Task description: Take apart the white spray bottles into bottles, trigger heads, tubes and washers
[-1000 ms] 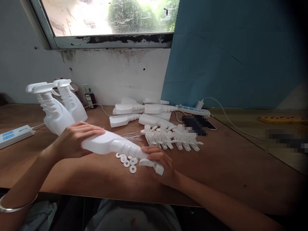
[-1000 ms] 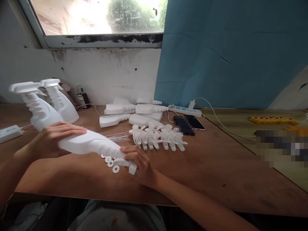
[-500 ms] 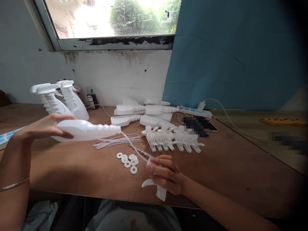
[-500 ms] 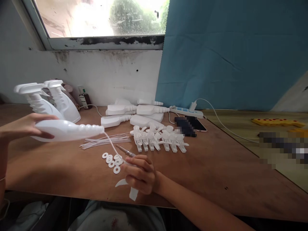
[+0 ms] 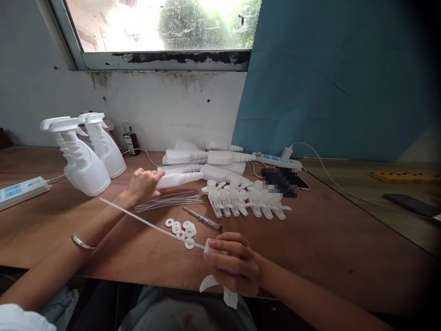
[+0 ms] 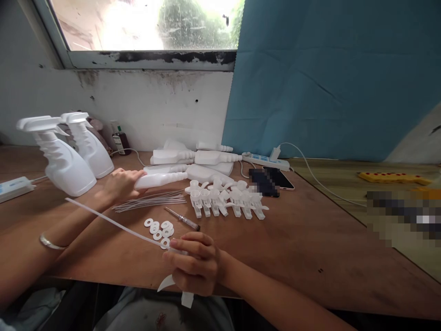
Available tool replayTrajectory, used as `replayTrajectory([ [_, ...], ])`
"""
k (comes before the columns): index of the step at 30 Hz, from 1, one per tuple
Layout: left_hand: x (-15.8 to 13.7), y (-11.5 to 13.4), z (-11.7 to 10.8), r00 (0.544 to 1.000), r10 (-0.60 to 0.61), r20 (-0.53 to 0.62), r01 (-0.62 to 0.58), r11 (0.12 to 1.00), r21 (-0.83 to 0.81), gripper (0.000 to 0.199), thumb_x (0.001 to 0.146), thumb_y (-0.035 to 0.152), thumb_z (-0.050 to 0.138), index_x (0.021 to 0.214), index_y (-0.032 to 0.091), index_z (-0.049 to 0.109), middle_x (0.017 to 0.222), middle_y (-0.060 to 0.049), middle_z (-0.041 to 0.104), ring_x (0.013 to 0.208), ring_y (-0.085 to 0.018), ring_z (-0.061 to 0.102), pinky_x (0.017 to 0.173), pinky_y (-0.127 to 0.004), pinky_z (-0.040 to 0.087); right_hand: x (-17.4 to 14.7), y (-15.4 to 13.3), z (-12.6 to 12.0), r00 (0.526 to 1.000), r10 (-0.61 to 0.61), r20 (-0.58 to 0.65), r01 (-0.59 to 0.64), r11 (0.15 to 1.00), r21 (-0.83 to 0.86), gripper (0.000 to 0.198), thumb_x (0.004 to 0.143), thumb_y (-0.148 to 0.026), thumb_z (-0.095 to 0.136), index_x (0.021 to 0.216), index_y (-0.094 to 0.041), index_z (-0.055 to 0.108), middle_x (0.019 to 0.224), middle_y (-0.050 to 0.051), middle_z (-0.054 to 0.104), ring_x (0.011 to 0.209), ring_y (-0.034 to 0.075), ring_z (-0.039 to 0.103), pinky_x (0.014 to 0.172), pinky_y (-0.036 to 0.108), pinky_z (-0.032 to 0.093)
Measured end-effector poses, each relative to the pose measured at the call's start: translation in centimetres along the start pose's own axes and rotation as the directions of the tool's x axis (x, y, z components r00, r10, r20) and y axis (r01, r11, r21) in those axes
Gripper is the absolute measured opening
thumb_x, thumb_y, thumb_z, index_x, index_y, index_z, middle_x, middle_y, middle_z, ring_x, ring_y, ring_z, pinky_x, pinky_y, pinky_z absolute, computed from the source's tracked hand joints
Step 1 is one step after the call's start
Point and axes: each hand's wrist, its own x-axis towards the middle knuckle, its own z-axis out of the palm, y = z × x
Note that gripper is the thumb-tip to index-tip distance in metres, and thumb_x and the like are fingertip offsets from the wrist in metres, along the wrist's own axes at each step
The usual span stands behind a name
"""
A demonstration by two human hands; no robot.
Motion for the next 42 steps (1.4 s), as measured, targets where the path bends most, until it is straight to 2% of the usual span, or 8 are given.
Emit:
replayTrajectory([
  [4,0.8,1.6,0.5,0.999,0.037,-0.019,-0.036,0.996,0.084,0.025,0.07,0.029,0.052,0.091,0.015,0.055,0.081,-0.011,0.066,0.071,-0.027,0.061,0.07,-0.038,0.035,0.5,0.0,0.1,0.999,0.025,-0.032,-0.025,1.0,0.004,0.021,0.068,-0.009,0.051,0.057,-0.026,0.053,0.083,-0.005,0.07,0.088,0.014,0.063,0.069,0.027,0.056],
  [10,0.8,2.1,1.3,0.996,0.08,-0.046,-0.072,0.986,0.153,0.026,0.07,0.028,0.055,0.091,0.013,0.053,0.083,-0.013,0.063,0.075,-0.027,0.058,0.072,-0.039,0.031,0.7,0.2,0.6,0.991,-0.021,-0.131,0.021,1.0,-0.002,0.017,0.07,-0.008,0.048,0.059,-0.019,0.056,0.09,0.001,0.067,0.091,0.015,0.06,0.073,0.026,0.053],
  [15,0.5,2.4,2.6,0.993,0.111,-0.031,-0.104,0.979,0.175,0.032,0.074,0.032,0.055,0.099,0.012,0.053,0.086,-0.013,0.062,0.078,-0.027,0.057,0.072,-0.039,0.031,0.8,0.2,0.7,0.994,0.0,-0.107,0.002,1.0,0.018,0.018,0.072,-0.007,0.048,0.059,-0.017,0.056,0.089,0.002,0.066,0.089,0.015,0.06,0.074,0.027,0.053],
  [20,0.4,2.6,3.2,0.99,0.128,-0.054,-0.118,0.98,0.159,0.043,0.084,0.048,0.038,0.105,0.013,0.052,0.087,-0.014,0.061,0.08,-0.028,0.055,0.071,-0.04,0.031,1.1,0.3,0.6,0.997,-0.002,-0.078,0.003,1.0,0.011,0.02,0.073,-0.007,0.047,0.058,-0.017,0.055,0.087,0.002,0.067,0.088,0.016,0.06,0.073,0.027,0.053],
  [28,0.6,2.9,3.9,0.988,0.147,-0.05,-0.141,0.984,0.109,0.04,0.087,0.042,0.034,0.108,0.013,0.053,0.089,-0.015,0.06,0.084,-0.028,0.054,0.073,-0.04,0.032,1.2,0.3,0.4,0.999,0.01,-0.049,-0.01,1.0,0.016,0.021,0.075,-0.007,0.047,0.058,-0.017,0.056,0.086,0.002,0.068,0.086,0.015,0.06,0.073,0.027,0.053],
  [33,0.7,2.8,3.6,0.962,0.258,-0.094,-0.257,0.966,0.018,0.036,0.087,0.035,0.036,0.111,0.017,0.053,0.111,-0.014,0.056,0.1,-0.028,0.05,0.085,-0.043,0.03,1.1,0.2,0.6,0.998,0.008,-0.069,-0.007,1.0,0.021,0.02,0.074,-0.007,0.048,0.058,-0.017,0.056,0.085,0.002,0.067,0.087,0.016,0.06,0.072,0.027,0.053],
  [36,0.7,3.0,3.6,0.923,0.369,-0.107,-0.376,0.925,-0.053,0.039,0.084,0.044,0.04,0.113,0.021,0.053,0.127,-0.012,0.047,0.118,-0.028,0.037,0.099,-0.046,0.019,1.1,0.2,0.6,0.997,0.022,-0.068,-0.021,0.999,0.025,0.02,0.073,-0.007,0.048,0.058,-0.018,0.056,0.084,0.001,0.068,0.085,0.015,0.061,0.072,0.026,0.053],
  [42,1.6,4.1,4.6,0.915,0.402,-0.04,-0.404,0.911,-0.086,0.056,0.079,0.058,0.04,0.115,0.017,0.053,0.135,-0.014,0.039,0.128,-0.029,0.025,0.104,-0.048,0.006,1.0,0.2,0.6,0.999,0.022,-0.049,-0.02,0.999,0.035,0.021,0.074,-0.008,0.046,0.058,-0.018,0.056,0.084,0.001,0.068,0.085,0.015,0.061,0.073,0.027,0.053],
])
